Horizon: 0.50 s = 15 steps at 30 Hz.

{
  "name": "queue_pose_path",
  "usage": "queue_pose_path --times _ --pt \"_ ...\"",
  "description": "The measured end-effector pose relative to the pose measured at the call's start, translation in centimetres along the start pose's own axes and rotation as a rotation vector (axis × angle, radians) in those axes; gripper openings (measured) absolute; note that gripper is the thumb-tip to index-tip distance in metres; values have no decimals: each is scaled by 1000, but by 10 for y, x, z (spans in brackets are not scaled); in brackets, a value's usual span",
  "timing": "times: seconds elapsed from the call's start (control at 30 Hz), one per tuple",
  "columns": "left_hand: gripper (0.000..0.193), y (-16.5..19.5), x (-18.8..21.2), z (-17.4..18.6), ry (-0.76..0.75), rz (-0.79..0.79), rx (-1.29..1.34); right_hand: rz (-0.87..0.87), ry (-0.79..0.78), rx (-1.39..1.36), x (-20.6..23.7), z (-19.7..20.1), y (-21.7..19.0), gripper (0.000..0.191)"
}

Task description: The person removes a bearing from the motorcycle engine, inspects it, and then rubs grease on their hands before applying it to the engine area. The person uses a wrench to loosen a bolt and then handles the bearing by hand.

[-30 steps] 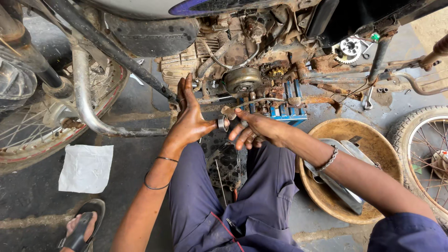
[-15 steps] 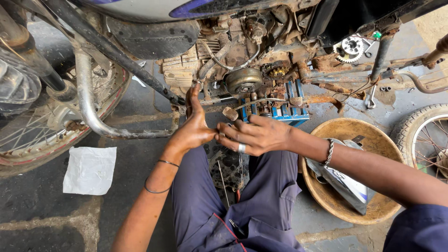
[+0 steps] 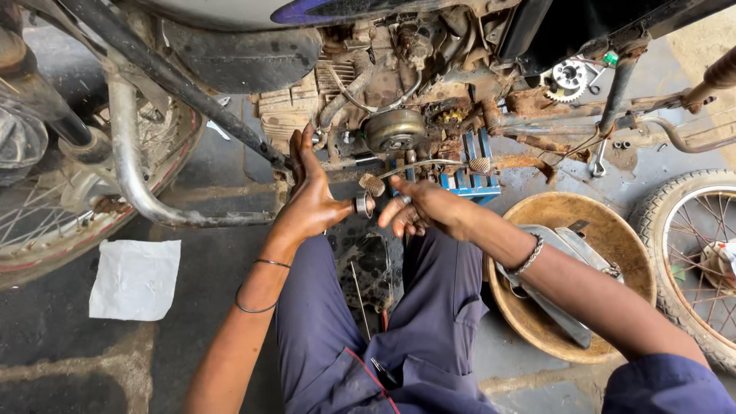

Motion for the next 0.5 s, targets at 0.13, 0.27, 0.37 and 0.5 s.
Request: queue_pose_path --times 0.13,0.27,0.37,0.5 --pt "155 14 1 -1 -17 37 -37 -41 35 1 7 -11 -14 73" --pt "151 19 2 -1 5 52 -85 44 112 154 12 -29 -31 55" --pt "150 7 3 -4 -34 77 -43 480 302 752 37 -47 -72 35" --pt "147 -4 6 -14 -120 -11 147 1366 482 1849 97 -97 -85 39"
Point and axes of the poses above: each hand's wrist, its own x-axis away from the middle knuckle, its own z-axis out of the back of the hand, y = z × x, the point moved 8 cm from there along -x, towards the middle knuckle, and after that the axes turned 6 degrees about -y, right-handed, at the moved point
